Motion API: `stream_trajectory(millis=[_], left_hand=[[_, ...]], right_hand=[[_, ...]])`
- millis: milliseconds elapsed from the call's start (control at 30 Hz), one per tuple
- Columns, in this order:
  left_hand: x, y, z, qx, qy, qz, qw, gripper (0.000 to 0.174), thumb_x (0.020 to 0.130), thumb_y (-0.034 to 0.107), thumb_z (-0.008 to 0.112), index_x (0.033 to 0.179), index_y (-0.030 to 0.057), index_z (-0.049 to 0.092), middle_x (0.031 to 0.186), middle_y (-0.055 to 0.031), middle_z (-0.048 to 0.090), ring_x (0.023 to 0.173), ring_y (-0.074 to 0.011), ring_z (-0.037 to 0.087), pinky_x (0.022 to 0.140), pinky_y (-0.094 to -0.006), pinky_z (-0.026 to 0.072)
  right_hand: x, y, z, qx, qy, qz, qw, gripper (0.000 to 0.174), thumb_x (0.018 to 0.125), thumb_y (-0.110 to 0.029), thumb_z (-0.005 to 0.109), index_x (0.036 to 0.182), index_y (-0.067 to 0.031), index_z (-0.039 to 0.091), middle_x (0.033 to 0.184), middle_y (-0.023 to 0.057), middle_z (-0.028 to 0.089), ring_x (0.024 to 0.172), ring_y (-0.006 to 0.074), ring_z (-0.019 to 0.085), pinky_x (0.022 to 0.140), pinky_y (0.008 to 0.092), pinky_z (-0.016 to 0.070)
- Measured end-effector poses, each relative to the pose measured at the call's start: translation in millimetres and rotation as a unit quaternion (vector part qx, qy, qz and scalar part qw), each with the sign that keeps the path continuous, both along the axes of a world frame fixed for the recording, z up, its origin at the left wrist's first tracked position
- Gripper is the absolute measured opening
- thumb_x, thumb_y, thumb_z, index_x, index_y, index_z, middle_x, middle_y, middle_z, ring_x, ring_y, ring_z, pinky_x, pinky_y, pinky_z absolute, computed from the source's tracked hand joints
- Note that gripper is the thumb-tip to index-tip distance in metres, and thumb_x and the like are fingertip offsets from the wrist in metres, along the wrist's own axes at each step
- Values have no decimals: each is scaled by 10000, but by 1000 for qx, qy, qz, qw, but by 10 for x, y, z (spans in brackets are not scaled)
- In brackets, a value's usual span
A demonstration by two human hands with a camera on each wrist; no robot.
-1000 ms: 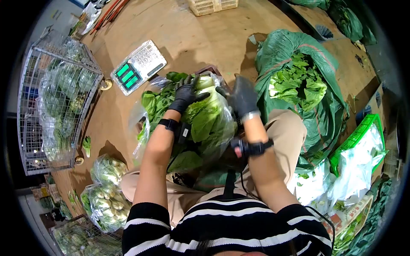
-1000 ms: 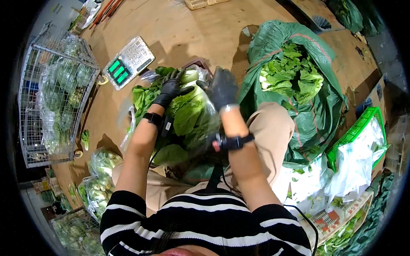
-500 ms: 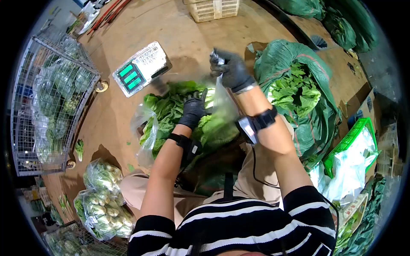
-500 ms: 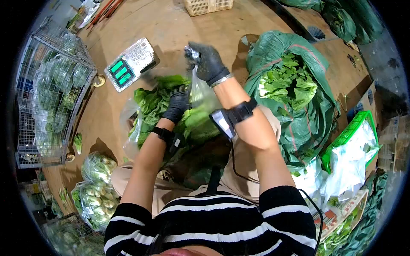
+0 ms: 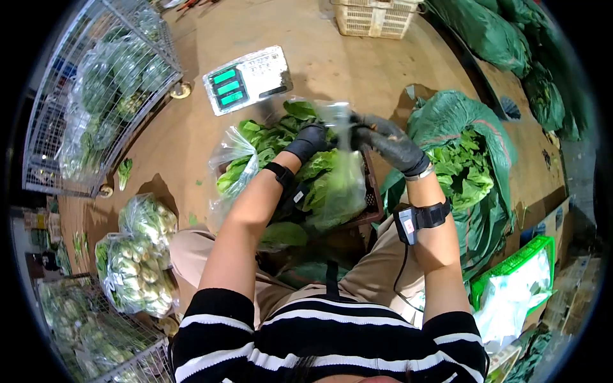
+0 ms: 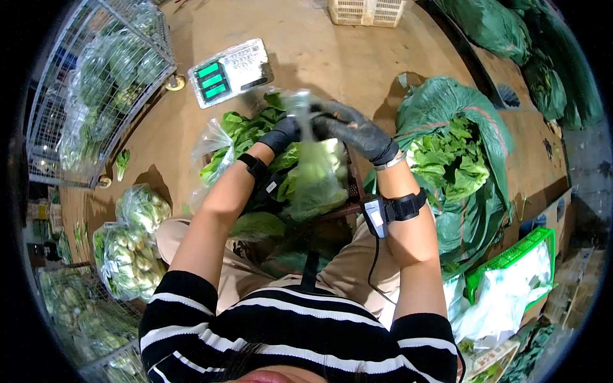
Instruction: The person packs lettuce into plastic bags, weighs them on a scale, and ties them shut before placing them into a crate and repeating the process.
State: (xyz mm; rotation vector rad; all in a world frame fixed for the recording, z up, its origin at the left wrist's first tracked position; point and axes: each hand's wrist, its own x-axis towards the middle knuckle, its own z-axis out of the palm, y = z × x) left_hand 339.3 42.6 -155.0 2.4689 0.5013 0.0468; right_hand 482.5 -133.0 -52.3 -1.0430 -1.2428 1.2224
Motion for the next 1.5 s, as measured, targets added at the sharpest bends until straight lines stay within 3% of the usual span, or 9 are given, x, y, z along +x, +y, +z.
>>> stream_trajectory(millis=[233, 467, 667, 933, 1033, 1100, 1200, 1400, 1500], left_hand=[[-551, 20, 699, 362, -40, -81, 928, 304, 735, 55, 480, 1037, 44, 516, 1086, -130, 497, 966, -240, 469, 863, -333, 357], [-1648, -522, 1997, 221, -165, 83, 958, 289, 745, 34, 488, 1032, 6, 499, 881, -183, 561, 776, -322, 548, 696, -358, 444], [-2357, -409, 1550, 220, -260, 251, 906, 251, 732, 70, 526, 980, 27, 533, 879, -179, 569, 773, -336, 542, 682, -365, 437], [-2171, -479, 1479, 223, -207, 199, 932, 233, 746, 32, 517, 978, 22, 539, 924, -181, 561, 843, -317, 546, 734, -345, 430], [-2059, -585, 1438, 167, -228, 169, 944, 294, 707, -18, 496, 998, 7, 527, 968, -185, 547, 916, -330, 508, 810, -361, 397], [-1927, -643, 1377, 127, -247, 164, 946, 291, 710, -42, 471, 991, -17, 539, 975, -172, 560, 919, -278, 532, 829, -338, 391], [-1620, -924, 1617, 107, -261, 112, 953, 250, 797, 58, 420, 995, -29, 545, 976, -161, 572, 931, -264, 534, 826, -331, 387], [-1033, -742, 1094, 101, -79, -22, 991, 299, 730, 63, 514, 1020, -11, 510, 961, -117, 555, 910, -260, 504, 802, -350, 383], [-736, -827, 1088, 353, 404, -253, 805, 477, 702, 298, 550, 1102, 56, 456, 1027, -139, 501, 962, -283, 444, 879, -413, 303]], right_hand=[[-268, -22, 415, -63, -59, 63, 994, 340, 832, -140, 494, 1126, 20, 436, 991, 124, 554, 905, 186, 548, 790, 283, 438], [-200, -110, 504, -63, -88, -1, 994, 360, 831, -208, 501, 1110, 17, 462, 965, 106, 573, 876, 158, 557, 771, 265, 441], [-298, -24, 390, -46, -97, -63, 992, 312, 818, -212, 526, 1038, 9, 519, 937, 73, 581, 845, 129, 552, 751, 259, 439], [-1075, 331, 310, 260, -486, -282, 785, 459, 663, -390, 647, 905, -8, 573, 801, 153, 589, 716, 275, 559, 678, 351, 442], [-1063, 523, -23, 266, -521, -77, 807, 241, 650, -166, 617, 849, -36, 578, 796, 131, 576, 667, 269, 537, 615, 347, 433], [-1219, 450, 164, 133, -234, -89, 959, 191, 686, -143, 586, 842, -34, 585, 791, 95, 590, 683, 204, 542, 635, 304, 438], [-1198, 220, 564, 74, 223, 34, 971, 153, 753, -146, 590, 730, 0, 550, 733, 69, 571, 656, 105, 550, 584, 237, 466], [-780, 84, 618, 76, 288, -20, 954, 319, 722, -294, 590, 766, 21, 576, 726, 112, 607, 621, 203, 595, 540, 305, 463], [-295, -211, 657, 124, -385, -153, 902, 422, 732, -359, 532, 970, -10, 552, 849, 186, 586, 660, 324, 571, 669, 369, 449]])
